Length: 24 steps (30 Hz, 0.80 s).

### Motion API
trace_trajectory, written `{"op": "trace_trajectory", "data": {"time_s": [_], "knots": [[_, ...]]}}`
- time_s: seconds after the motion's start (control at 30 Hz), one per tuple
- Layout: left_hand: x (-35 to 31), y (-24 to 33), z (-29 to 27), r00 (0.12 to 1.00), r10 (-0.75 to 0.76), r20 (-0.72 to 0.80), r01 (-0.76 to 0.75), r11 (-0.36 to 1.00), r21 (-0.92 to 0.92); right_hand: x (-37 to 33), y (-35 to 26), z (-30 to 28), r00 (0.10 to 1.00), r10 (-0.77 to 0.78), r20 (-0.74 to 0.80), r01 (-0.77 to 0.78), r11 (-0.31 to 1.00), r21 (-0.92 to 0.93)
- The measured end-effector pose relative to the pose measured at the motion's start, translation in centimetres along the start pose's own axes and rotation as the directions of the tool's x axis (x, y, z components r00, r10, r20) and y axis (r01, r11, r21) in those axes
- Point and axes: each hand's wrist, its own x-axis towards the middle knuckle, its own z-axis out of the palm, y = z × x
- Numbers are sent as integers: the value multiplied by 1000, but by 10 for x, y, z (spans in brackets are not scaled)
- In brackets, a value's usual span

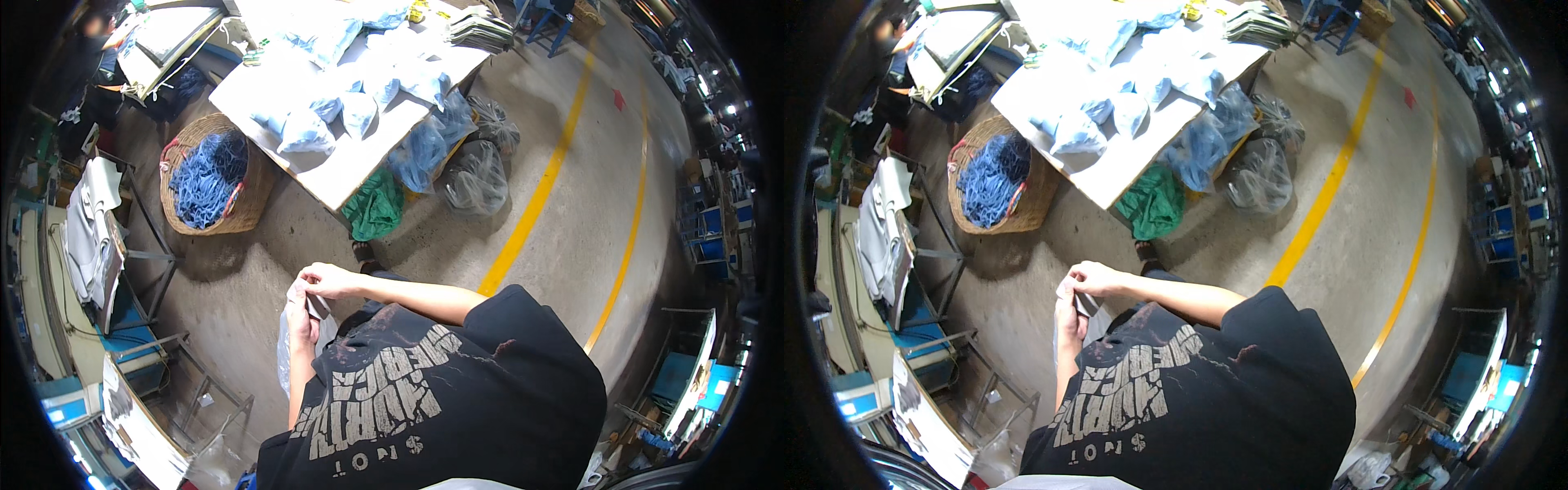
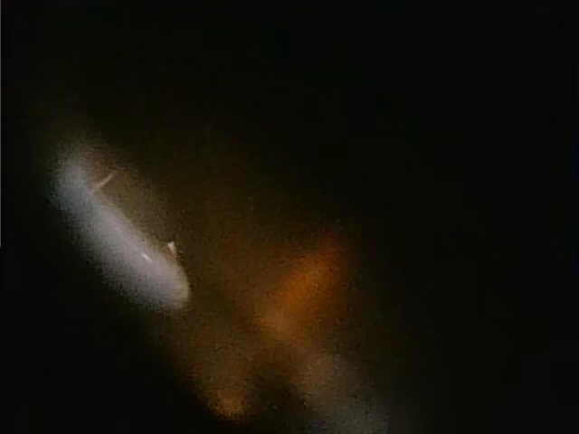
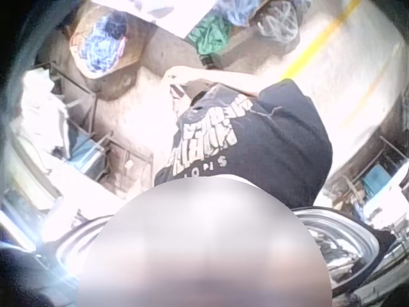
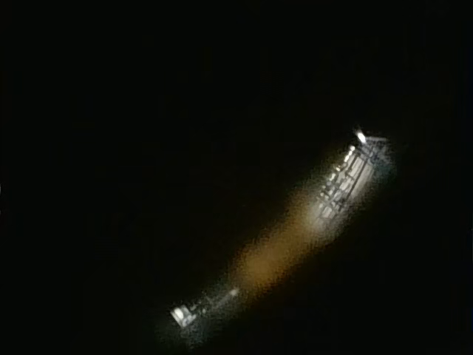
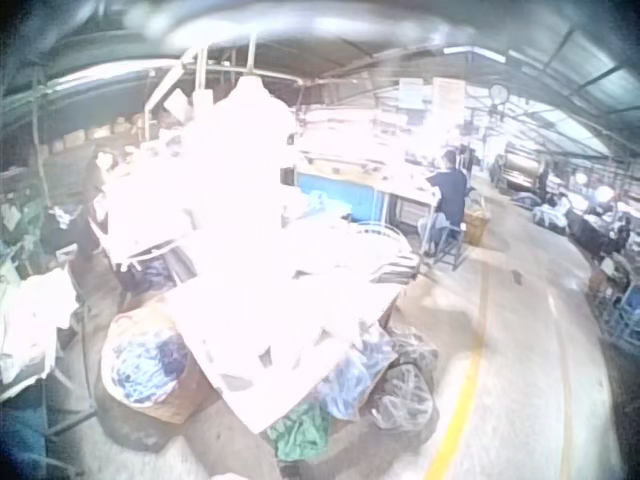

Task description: The person gathers folded blue garments from a table and places them into a clear plastic bag, then ties the bag closed. They then pick up folded khaki garments, briefly unfold one to check it, and place it back on the table before tying another plastic bag.

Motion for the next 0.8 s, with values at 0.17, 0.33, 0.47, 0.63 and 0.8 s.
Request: {"op": "trace_trajectory", "data": {"time_s": [0.17, 0.33, 0.47, 0.63, 0.8], "knots": [[66, 85, 20, 986, 133, -104, -137, 990, -32, 98, -26, -52, 970, 192, -152, -203, 977, -66], [94, 178, 25, 995, 88, -36, -95, 906, -412, 180, -48, -84, 956, 16, 293, 43, 981, -192], [105, 228, 21, 992, 100, 82, -26, 774, -632, 223, -57, -66, 894, -31, 447, 183, 935, -302], [150, 286, -10, 991, 117, 71, -78, 910, -408, 260, -72, -49, 940, -116, 319, 199, 950, -242], [217, 353, -66, 956, 164, -244, -171, 985, -9, 304, -112, -51, 904, -427, -21, 423, 900, -110]]}}
